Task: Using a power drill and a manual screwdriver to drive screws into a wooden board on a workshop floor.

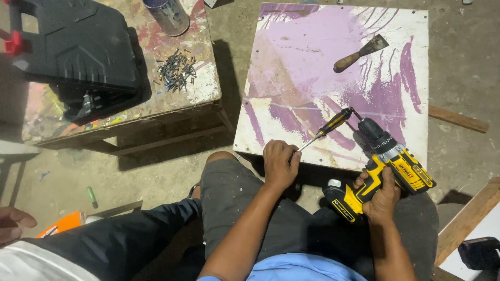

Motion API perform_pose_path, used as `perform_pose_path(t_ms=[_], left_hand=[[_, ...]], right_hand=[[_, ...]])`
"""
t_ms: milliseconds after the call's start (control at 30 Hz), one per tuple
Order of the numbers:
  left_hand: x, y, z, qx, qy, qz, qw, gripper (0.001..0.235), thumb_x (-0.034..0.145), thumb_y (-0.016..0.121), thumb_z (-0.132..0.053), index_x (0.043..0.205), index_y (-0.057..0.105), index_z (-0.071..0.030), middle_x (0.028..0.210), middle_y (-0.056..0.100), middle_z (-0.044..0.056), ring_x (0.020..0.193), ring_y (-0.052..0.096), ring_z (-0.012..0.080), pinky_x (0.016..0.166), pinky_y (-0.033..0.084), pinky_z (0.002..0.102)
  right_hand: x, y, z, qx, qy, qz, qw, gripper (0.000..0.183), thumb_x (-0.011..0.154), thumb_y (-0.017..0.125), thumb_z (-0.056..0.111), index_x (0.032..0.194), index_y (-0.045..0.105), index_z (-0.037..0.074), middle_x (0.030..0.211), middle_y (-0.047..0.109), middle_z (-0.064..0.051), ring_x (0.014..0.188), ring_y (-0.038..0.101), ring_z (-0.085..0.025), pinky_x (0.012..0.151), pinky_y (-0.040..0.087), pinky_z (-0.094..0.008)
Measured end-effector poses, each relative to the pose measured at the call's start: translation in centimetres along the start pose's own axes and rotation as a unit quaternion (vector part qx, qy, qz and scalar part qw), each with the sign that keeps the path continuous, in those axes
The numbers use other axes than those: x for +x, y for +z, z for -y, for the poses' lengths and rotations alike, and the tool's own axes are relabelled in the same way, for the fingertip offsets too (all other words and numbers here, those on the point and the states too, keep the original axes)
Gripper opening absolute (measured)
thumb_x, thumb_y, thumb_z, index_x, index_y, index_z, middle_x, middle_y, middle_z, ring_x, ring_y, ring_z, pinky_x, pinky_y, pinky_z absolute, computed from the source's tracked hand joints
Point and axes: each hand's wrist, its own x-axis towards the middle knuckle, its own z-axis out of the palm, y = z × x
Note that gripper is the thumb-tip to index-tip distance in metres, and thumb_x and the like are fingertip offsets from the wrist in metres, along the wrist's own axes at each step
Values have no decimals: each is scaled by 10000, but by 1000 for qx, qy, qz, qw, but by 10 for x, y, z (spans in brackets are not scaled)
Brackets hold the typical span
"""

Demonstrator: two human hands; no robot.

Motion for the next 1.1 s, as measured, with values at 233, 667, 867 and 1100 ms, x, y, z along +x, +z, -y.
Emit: perform_pose_path(t_ms=[233,667,867,1100], left_hand=[[3,-5,-5,-5,9,-22,1000,110,904,727,-239,955,691,-148,885,540,44,1086,576,293,1125,377,492],[17,-56,-25,-102,-7,21,995,161,882,661,-110,1004,702,-13,939,610,110,935,556,297,930,456,405],[9,-105,24,-141,-245,-80,956,177,941,621,-171,1031,704,-42,916,716,98,798,659,225,731,526,323],[59,-200,0,-330,-117,-31,936,466,1044,495,-399,1339,576,-47,1274,652,117,1155,626,225,1020,481,336]], right_hand=[[8,0,5,-49,-21,-19,998,380,1100,666,374,951,646,24,790,689,-179,574,694,-264,556,635,-418],[-21,128,116,-429,-131,250,858,512,774,804,27,1254,634,-19,1181,706,-105,1014,683,-205,911,549,-320],[-44,204,140,-560,-126,374,728,443,721,846,109,1146,736,52,1044,793,-69,910,752,-207,817,577,-332],[-60,293,136,-810,-141,383,421,509,793,789,563,1170,748,224,776,804,-112,616,752,-301,569,517,-393]])
